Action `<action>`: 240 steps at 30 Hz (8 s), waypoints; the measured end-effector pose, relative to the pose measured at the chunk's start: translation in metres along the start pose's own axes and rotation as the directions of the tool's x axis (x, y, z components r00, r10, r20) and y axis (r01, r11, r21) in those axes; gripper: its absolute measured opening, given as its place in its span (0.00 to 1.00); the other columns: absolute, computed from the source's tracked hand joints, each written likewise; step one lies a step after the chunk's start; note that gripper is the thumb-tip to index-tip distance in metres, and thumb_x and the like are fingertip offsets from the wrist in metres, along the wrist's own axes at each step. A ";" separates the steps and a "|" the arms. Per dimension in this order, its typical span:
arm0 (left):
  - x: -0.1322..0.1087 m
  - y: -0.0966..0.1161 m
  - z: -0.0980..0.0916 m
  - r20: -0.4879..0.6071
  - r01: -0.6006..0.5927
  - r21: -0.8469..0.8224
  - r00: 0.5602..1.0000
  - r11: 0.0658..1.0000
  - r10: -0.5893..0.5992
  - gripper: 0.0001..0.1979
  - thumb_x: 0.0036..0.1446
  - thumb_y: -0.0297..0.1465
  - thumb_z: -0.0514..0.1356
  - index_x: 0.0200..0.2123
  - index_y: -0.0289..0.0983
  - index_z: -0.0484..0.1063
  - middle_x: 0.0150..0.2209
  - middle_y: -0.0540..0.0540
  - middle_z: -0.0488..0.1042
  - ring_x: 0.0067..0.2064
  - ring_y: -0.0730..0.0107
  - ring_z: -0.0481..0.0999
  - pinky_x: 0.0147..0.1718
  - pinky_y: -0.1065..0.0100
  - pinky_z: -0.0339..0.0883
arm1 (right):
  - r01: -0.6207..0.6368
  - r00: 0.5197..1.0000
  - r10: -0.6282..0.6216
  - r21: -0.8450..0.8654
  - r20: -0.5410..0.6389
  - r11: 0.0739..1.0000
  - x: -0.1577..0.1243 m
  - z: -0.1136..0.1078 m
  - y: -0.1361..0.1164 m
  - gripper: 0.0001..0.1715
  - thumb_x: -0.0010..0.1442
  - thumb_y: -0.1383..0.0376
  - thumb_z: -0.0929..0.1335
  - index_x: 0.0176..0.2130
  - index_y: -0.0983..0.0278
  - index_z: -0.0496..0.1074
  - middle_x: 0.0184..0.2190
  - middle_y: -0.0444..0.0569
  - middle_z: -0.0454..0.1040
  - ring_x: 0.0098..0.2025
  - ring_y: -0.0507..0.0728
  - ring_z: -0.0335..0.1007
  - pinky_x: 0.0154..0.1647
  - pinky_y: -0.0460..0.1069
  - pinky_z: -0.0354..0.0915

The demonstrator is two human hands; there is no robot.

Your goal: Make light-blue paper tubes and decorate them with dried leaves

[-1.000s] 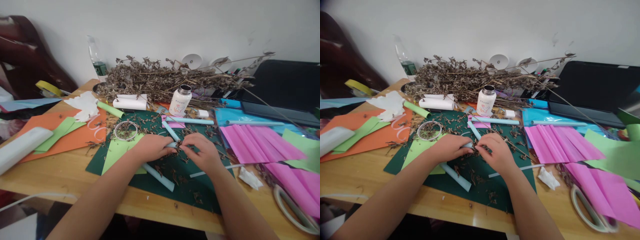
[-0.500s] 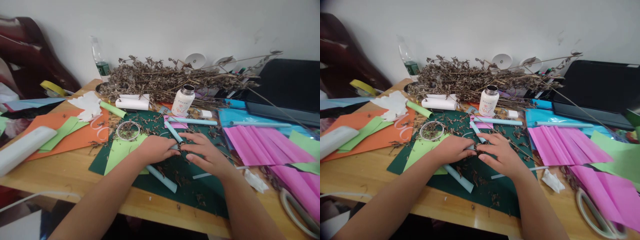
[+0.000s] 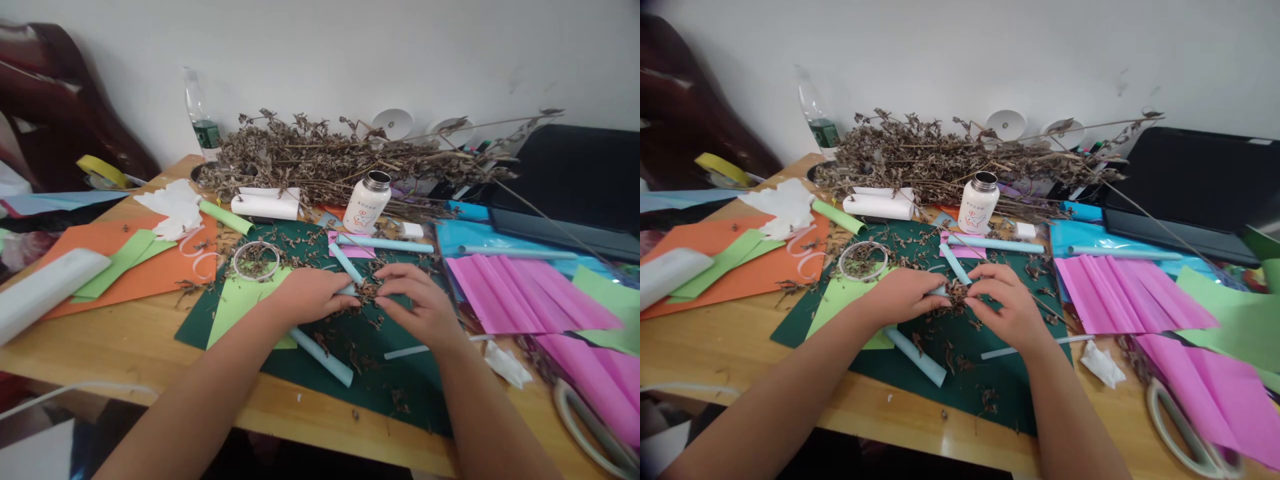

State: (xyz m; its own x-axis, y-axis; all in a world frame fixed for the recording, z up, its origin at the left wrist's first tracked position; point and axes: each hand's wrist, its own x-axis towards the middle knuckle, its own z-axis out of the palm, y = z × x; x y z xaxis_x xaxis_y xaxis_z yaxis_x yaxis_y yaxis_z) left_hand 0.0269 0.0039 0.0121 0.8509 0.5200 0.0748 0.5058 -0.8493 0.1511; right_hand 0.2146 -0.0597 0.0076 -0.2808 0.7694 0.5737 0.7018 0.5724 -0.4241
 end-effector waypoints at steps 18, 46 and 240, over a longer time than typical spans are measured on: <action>0.000 0.001 -0.004 0.026 0.007 -0.008 1.000 1.000 -0.007 0.20 0.54 0.45 0.38 0.33 0.39 0.61 0.30 0.48 0.71 0.32 0.65 0.71 0.23 0.71 0.58 | 0.100 0.995 -0.100 -0.004 0.022 0.995 -0.001 -0.006 -0.006 0.13 0.47 0.71 0.62 0.36 0.61 0.66 0.42 0.51 0.65 0.41 0.58 0.61 0.37 0.54 0.60; 0.000 0.001 -0.004 0.048 0.015 -0.018 0.999 1.000 -0.014 0.21 0.54 0.46 0.37 0.33 0.38 0.61 0.31 0.47 0.71 0.32 0.64 0.71 0.24 0.70 0.58 | -0.046 0.987 0.075 0.194 -0.144 0.980 -0.001 0.009 -0.012 0.11 0.48 0.72 0.64 0.35 0.60 0.65 0.38 0.50 0.66 0.40 0.56 0.63 0.39 0.53 0.62; 0.002 -0.002 -0.003 -0.039 0.133 0.080 0.991 0.988 -0.130 0.17 0.54 0.44 0.42 0.38 0.43 0.63 0.34 0.51 0.71 0.35 0.68 0.70 0.26 0.72 0.58 | -0.500 0.835 0.409 0.198 0.369 0.843 0.004 0.000 -0.019 0.21 0.53 0.61 0.60 0.46 0.63 0.64 0.20 0.43 0.63 0.21 0.48 0.56 0.22 0.44 0.57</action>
State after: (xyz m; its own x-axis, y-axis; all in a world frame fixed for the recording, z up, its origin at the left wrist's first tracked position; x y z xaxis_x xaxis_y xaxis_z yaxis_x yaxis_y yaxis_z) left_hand 0.0268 0.0071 0.0143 0.7716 0.6293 0.0924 0.6242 -0.7771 0.0801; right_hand 0.1996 -0.0677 0.0177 -0.1889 0.9808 0.0473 0.6021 0.1537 -0.7835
